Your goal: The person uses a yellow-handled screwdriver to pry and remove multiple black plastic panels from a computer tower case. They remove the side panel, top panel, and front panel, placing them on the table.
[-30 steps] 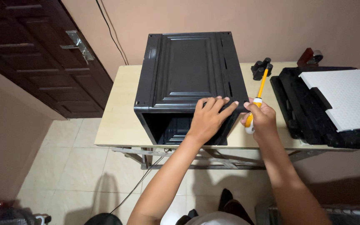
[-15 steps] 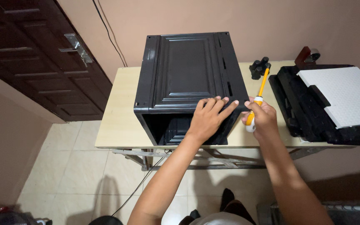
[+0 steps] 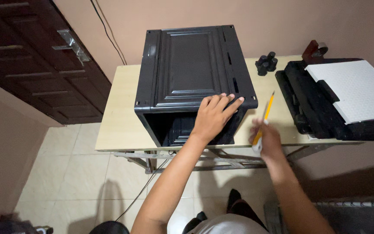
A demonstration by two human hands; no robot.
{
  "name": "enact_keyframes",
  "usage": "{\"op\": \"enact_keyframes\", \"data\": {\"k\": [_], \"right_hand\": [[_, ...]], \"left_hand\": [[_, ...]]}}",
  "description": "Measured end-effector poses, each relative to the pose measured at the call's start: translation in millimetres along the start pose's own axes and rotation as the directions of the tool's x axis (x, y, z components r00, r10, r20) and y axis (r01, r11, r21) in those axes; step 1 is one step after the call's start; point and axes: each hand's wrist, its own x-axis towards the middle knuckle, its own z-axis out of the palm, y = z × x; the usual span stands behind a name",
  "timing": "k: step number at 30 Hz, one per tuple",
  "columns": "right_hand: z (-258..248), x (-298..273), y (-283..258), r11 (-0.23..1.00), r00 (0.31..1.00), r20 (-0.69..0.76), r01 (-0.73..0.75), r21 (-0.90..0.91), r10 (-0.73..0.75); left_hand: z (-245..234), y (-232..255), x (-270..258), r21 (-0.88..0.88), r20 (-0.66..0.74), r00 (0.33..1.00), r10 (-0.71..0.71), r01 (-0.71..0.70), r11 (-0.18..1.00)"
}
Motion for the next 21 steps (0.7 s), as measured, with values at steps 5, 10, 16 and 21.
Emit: {"op": "enact_keyframes", "data": {"k": [5, 10, 16, 21], "right_hand": [[-28.7, -21.8, 71.3, 0.983, 0.985, 0.012, -0.173, 0.058, 0.173], [-30.2, -31.2, 49.7, 0.992, 0.997, 0.023, -0.078, 0.096, 0.076], [1.1, -35.8, -39.0, 0.985, 0.991, 0.040, 0.134, -0.106, -0.130], [27.6, -16.2, -74.9, 0.978, 0.977, 0.107, 0.191, -0.081, -0.182]], "left_hand": [[1.5, -1.2, 0.4, -0.017, -0.007, 1.000, -0.008, 0.008, 1.000], [2.8, 0.4, 1.4, -0.012, -0.030, 1.000, -0.009, 0.008, 1.000], [1.2, 2.0, 2.3, -0.071, -0.064, 0.997, -0.035, 0.031, 0.997], [-4.0, 5.0, 3.0, -0.091, -0.058, 0.997, -0.048, 0.043, 0.995]]}}
